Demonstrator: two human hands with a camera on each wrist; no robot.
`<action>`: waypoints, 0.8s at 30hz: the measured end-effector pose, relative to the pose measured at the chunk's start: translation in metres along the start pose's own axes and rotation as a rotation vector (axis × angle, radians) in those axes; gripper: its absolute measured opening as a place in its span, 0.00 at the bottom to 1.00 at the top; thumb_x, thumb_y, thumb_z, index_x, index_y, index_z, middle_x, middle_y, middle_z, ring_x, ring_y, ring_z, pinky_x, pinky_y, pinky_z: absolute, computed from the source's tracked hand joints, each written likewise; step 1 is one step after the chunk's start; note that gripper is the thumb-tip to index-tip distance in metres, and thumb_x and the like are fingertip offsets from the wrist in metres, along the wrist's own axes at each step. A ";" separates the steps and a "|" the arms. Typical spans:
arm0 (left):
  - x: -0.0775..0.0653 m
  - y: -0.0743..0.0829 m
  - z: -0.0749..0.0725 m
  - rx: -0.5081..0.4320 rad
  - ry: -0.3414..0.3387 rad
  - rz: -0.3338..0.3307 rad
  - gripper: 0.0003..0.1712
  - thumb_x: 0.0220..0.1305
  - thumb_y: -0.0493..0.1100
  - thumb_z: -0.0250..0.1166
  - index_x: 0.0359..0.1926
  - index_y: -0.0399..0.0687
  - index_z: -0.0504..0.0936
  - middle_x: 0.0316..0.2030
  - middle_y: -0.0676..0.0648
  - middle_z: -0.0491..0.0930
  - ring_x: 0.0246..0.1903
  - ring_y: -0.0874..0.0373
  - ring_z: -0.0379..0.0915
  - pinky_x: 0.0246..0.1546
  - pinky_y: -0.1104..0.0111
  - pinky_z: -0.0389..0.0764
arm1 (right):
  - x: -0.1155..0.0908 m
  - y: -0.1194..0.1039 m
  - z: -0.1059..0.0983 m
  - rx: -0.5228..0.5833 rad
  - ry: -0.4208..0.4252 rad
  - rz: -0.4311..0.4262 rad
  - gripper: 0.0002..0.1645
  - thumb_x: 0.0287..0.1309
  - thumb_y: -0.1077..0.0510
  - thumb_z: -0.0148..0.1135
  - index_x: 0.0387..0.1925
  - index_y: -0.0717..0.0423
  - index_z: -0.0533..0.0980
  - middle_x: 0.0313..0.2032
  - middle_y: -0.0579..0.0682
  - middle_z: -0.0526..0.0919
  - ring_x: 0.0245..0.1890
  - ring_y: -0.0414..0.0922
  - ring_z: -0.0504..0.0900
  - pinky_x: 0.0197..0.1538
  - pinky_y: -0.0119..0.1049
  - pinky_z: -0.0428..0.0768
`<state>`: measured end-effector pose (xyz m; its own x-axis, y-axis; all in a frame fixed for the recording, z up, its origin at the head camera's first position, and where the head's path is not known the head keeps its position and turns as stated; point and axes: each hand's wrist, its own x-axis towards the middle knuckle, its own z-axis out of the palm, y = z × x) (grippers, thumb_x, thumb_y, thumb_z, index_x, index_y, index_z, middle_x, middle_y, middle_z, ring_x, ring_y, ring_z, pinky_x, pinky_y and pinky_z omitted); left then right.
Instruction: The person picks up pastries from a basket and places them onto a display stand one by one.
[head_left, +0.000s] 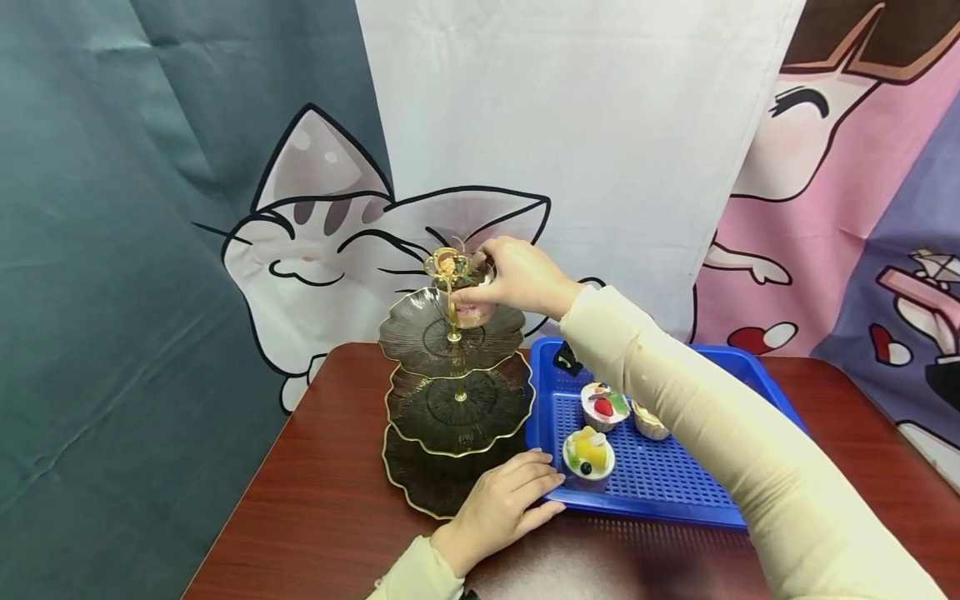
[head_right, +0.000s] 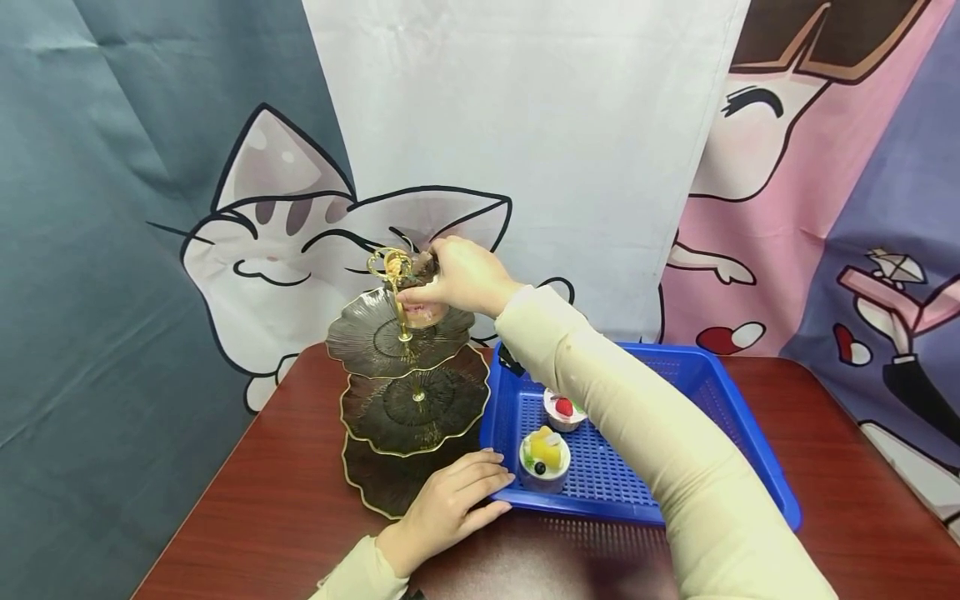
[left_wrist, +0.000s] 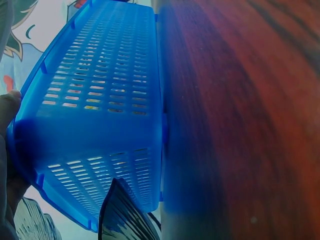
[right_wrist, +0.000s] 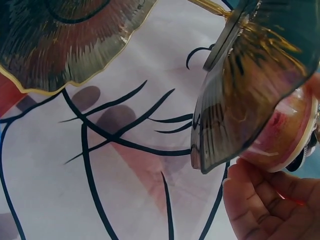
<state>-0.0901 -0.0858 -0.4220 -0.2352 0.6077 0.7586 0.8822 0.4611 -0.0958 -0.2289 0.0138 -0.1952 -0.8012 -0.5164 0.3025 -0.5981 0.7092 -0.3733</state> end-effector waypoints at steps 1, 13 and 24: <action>0.000 0.000 0.000 0.000 0.000 0.000 0.14 0.58 0.48 0.69 0.43 0.47 0.85 0.40 0.52 0.85 0.49 0.60 0.79 0.62 0.72 0.75 | 0.000 0.000 0.000 0.005 -0.002 0.002 0.31 0.45 0.34 0.70 0.42 0.51 0.78 0.40 0.48 0.82 0.39 0.44 0.77 0.44 0.38 0.79; -0.001 0.001 0.001 -0.004 -0.016 -0.012 0.14 0.59 0.49 0.68 0.43 0.48 0.85 0.39 0.52 0.85 0.49 0.60 0.79 0.62 0.72 0.76 | -0.004 0.004 -0.001 0.014 -0.019 -0.003 0.36 0.46 0.33 0.70 0.49 0.53 0.77 0.42 0.49 0.82 0.39 0.45 0.77 0.42 0.38 0.79; -0.001 0.001 0.002 -0.003 -0.018 -0.011 0.14 0.60 0.49 0.67 0.44 0.47 0.85 0.40 0.52 0.85 0.50 0.60 0.79 0.62 0.71 0.75 | -0.006 0.006 -0.006 0.040 -0.019 -0.004 0.37 0.45 0.34 0.70 0.50 0.53 0.77 0.41 0.49 0.82 0.37 0.44 0.79 0.43 0.37 0.80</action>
<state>-0.0899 -0.0845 -0.4240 -0.2523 0.6140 0.7478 0.8806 0.4661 -0.0855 -0.2276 0.0241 -0.1940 -0.7989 -0.5284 0.2872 -0.6011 0.6876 -0.4072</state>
